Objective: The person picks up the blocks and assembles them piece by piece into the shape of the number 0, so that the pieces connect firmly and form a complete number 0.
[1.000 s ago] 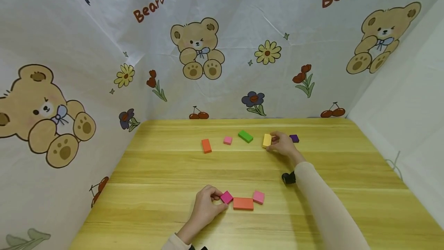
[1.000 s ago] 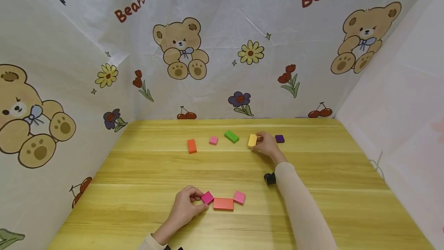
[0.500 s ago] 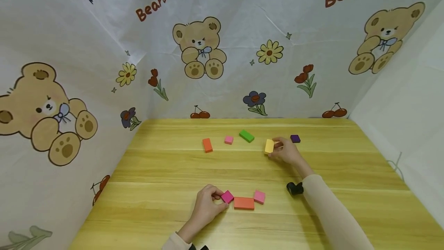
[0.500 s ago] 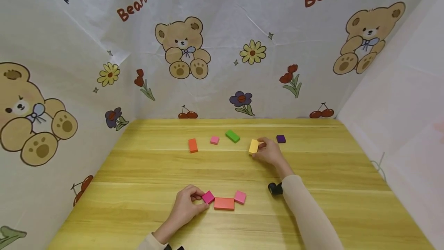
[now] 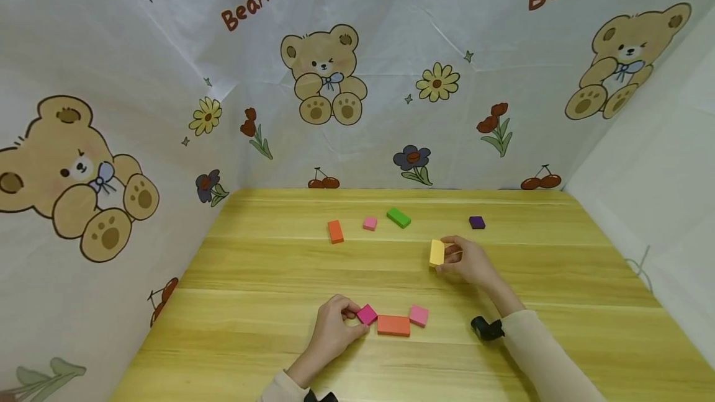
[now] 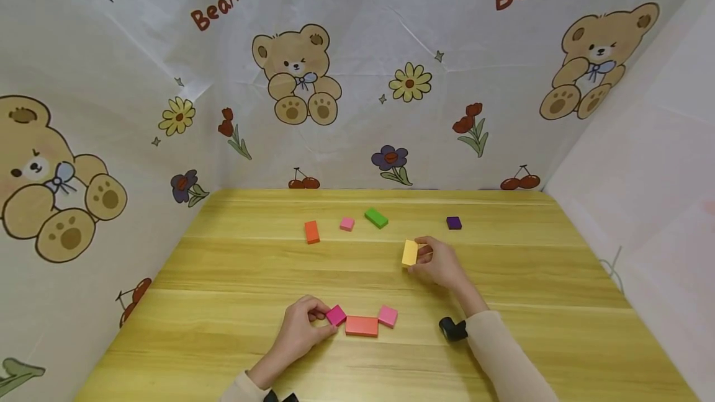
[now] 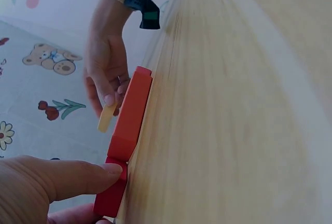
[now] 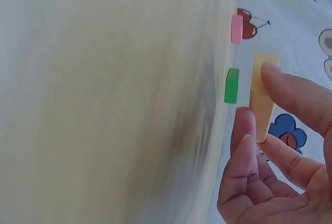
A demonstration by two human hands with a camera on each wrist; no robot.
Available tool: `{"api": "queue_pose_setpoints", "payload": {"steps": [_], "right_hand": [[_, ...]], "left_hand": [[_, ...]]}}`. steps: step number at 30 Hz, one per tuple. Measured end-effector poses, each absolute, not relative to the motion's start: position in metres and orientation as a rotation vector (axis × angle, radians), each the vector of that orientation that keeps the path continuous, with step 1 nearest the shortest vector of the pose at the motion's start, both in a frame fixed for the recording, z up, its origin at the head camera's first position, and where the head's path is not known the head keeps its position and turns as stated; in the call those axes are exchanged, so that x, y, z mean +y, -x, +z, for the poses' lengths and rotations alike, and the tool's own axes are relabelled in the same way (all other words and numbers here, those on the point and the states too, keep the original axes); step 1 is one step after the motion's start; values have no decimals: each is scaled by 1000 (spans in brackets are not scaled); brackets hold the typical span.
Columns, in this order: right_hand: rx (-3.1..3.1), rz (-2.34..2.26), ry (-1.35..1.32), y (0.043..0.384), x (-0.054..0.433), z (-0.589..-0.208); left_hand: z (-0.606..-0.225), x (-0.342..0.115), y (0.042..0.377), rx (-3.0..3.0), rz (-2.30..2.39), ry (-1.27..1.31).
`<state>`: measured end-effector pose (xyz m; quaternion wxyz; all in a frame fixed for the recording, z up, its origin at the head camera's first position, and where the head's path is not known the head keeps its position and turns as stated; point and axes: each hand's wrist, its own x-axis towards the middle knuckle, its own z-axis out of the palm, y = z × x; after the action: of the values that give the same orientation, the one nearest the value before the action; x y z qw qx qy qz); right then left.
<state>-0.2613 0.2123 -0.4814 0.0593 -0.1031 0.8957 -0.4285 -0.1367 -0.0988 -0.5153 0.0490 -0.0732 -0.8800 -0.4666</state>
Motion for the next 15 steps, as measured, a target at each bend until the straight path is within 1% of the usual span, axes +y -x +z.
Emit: {"api": "queue_pose_setpoints", "payload": {"steps": [7,15], "right_hand": [[2671,-1322,307,237,205,-483],[2665,-1317,334,221,196,-484]], "left_hand": [[-514,-99,137,-2689,-1423,220],[-515,-99,136,-2682,-1417,222]]}}
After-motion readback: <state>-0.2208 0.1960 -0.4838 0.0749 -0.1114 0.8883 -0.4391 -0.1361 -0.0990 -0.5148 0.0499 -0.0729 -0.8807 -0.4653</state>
